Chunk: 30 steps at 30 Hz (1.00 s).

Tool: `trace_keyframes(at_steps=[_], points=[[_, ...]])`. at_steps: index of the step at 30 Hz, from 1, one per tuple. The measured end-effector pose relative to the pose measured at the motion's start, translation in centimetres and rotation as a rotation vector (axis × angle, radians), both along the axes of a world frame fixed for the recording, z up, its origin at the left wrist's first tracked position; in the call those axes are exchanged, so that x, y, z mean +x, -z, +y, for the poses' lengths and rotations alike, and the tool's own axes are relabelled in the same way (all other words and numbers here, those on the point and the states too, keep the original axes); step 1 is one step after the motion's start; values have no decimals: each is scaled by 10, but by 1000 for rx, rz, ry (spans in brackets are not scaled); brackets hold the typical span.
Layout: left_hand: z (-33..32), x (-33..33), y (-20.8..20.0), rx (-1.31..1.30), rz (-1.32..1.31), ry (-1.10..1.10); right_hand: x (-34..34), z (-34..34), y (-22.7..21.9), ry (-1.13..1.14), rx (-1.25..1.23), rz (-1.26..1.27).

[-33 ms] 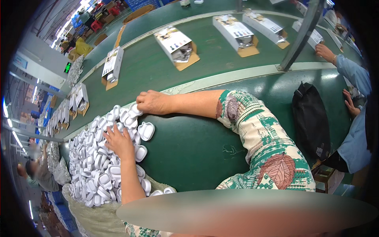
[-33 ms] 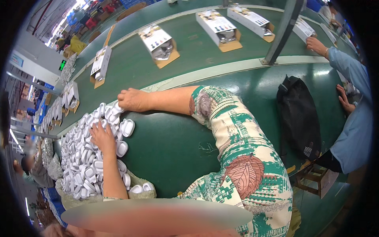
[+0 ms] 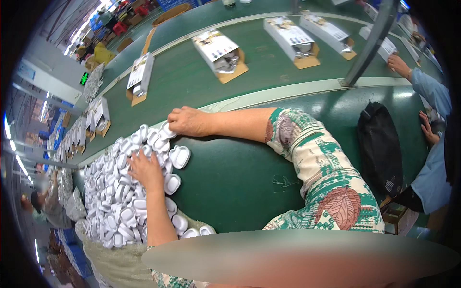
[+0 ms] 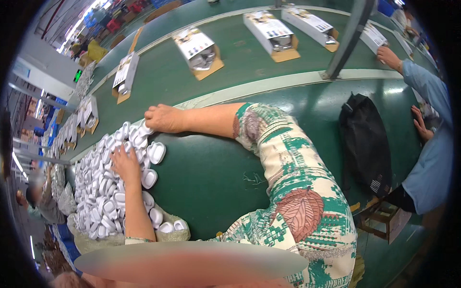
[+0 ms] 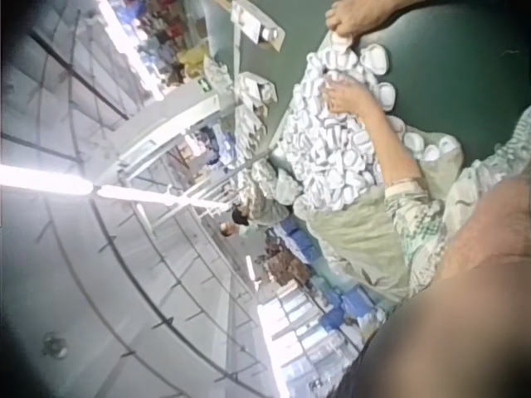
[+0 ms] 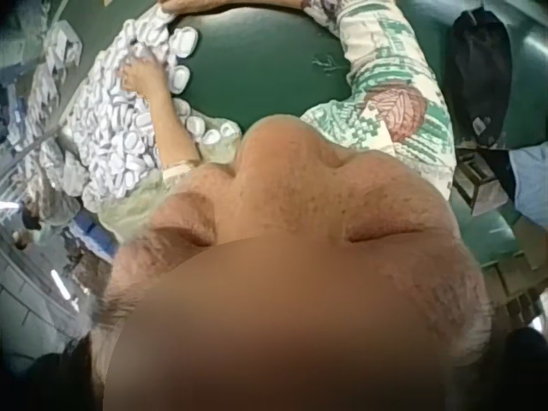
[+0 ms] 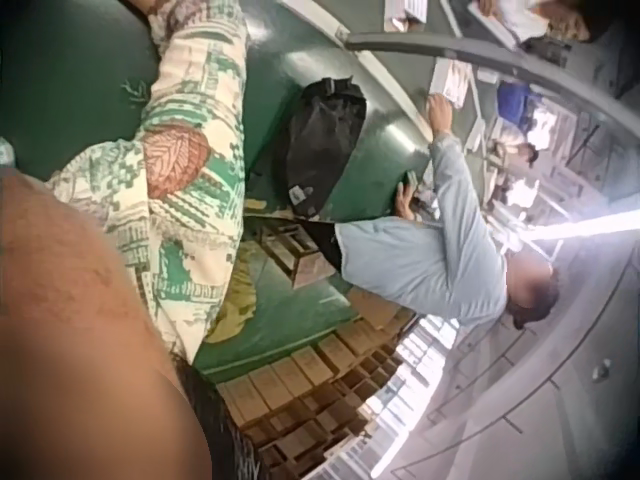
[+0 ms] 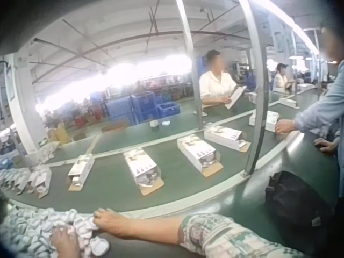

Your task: The person picks up white plastic components from a pile and places them into cardboard boxes on a conveyor belt. They occasionally adjust the components within the boxes and fold the box flaps closed.

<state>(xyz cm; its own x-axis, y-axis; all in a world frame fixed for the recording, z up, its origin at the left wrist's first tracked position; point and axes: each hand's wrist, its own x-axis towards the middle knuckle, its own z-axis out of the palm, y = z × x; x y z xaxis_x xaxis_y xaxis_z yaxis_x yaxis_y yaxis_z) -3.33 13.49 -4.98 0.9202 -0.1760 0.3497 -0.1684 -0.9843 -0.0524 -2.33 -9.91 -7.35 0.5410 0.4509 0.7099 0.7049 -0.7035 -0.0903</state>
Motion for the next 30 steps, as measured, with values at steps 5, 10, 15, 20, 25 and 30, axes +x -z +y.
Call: trace_keyframes(at_steps=[5,10,15,20,25,30], points=[[-8,-3,10,-51,132,104,6,2,0,-40,-3,-13],[-17,-2,19,-254,129,435,8,-6,-2,0,-58,-24],[-19,-12,4,-342,-158,501,8,-16,-6,95,72,5],[-20,-18,5,-188,-212,346,6,-21,-11,149,27,-7],[-18,-18,12,-178,102,221,9,-30,-19,186,-24,-40],[-17,-16,21,-230,52,309,39,-47,-26,291,-76,-128]])
